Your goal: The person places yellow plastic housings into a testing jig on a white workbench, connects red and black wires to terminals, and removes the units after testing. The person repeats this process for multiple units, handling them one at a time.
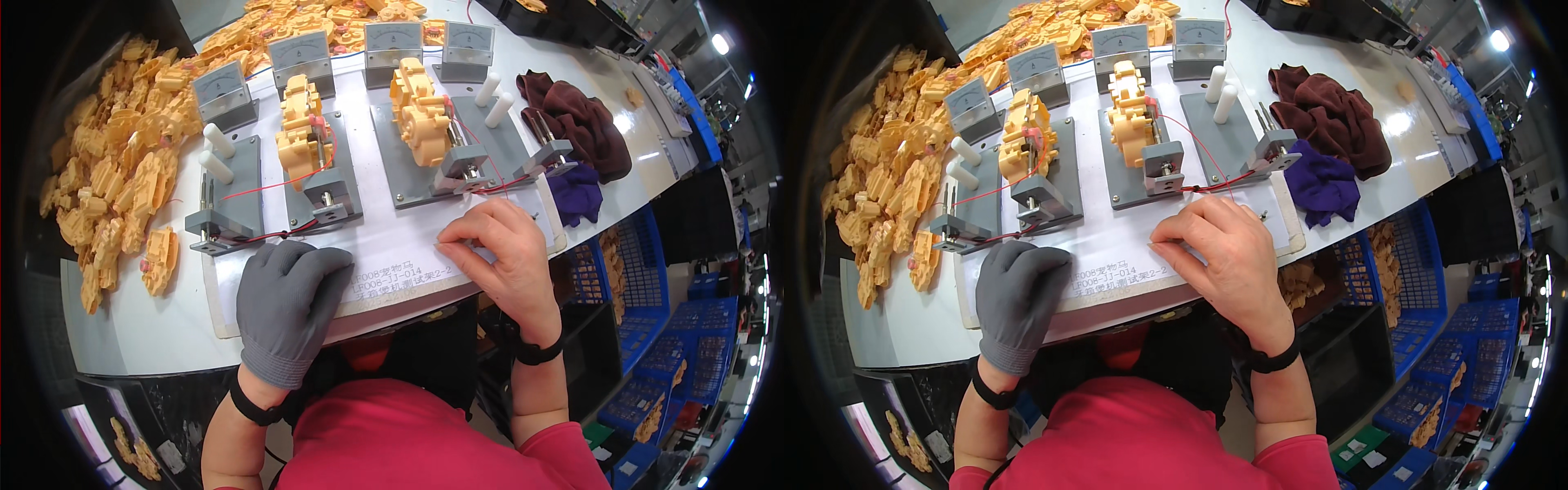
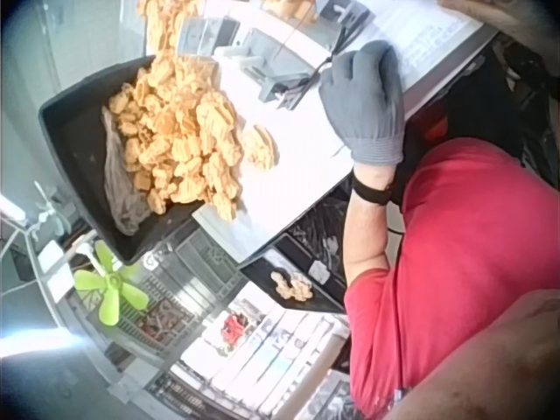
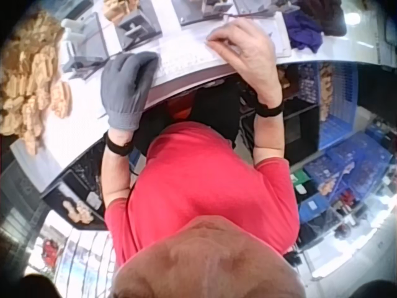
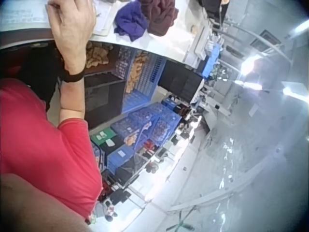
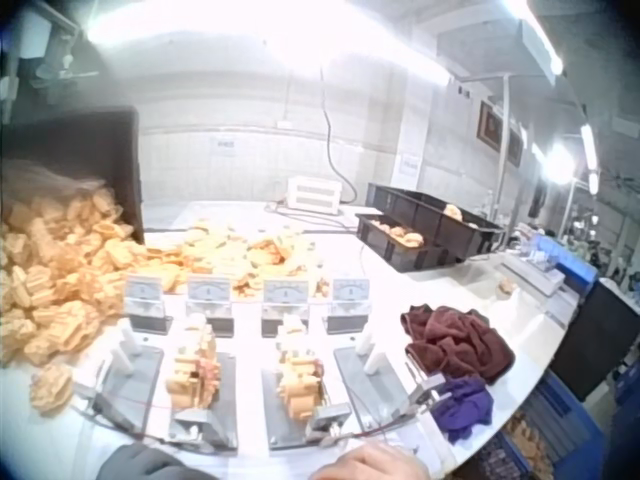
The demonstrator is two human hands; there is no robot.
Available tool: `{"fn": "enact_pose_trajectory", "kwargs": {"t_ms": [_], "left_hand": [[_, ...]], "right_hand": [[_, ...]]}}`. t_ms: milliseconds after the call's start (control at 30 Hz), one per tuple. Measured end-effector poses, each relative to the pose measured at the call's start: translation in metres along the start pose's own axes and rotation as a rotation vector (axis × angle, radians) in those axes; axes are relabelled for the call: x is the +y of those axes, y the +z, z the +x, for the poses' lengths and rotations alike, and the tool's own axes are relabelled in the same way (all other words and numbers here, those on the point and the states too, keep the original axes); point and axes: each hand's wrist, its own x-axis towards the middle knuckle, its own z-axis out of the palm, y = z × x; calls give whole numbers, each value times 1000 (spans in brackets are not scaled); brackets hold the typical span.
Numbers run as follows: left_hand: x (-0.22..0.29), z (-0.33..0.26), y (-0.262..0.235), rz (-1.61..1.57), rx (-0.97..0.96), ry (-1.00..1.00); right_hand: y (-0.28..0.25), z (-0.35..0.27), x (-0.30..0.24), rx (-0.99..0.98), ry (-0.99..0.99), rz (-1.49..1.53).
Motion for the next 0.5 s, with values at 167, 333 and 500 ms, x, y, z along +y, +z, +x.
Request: {"fn": "enact_pose_trajectory", "kwargs": {"t_ms": [167, 333, 500], "left_hand": [[0, 0, 0, 1, -6, -3], [0, -1, 0, 4, -9, -10], [0, -1, 0, 13, -13, -5]], "right_hand": [[-1, 0, 0, 5, -21, -17], [0, 0, 0, 12, -24, -21], [0, 0, -1, 19, -21, -19]]}}
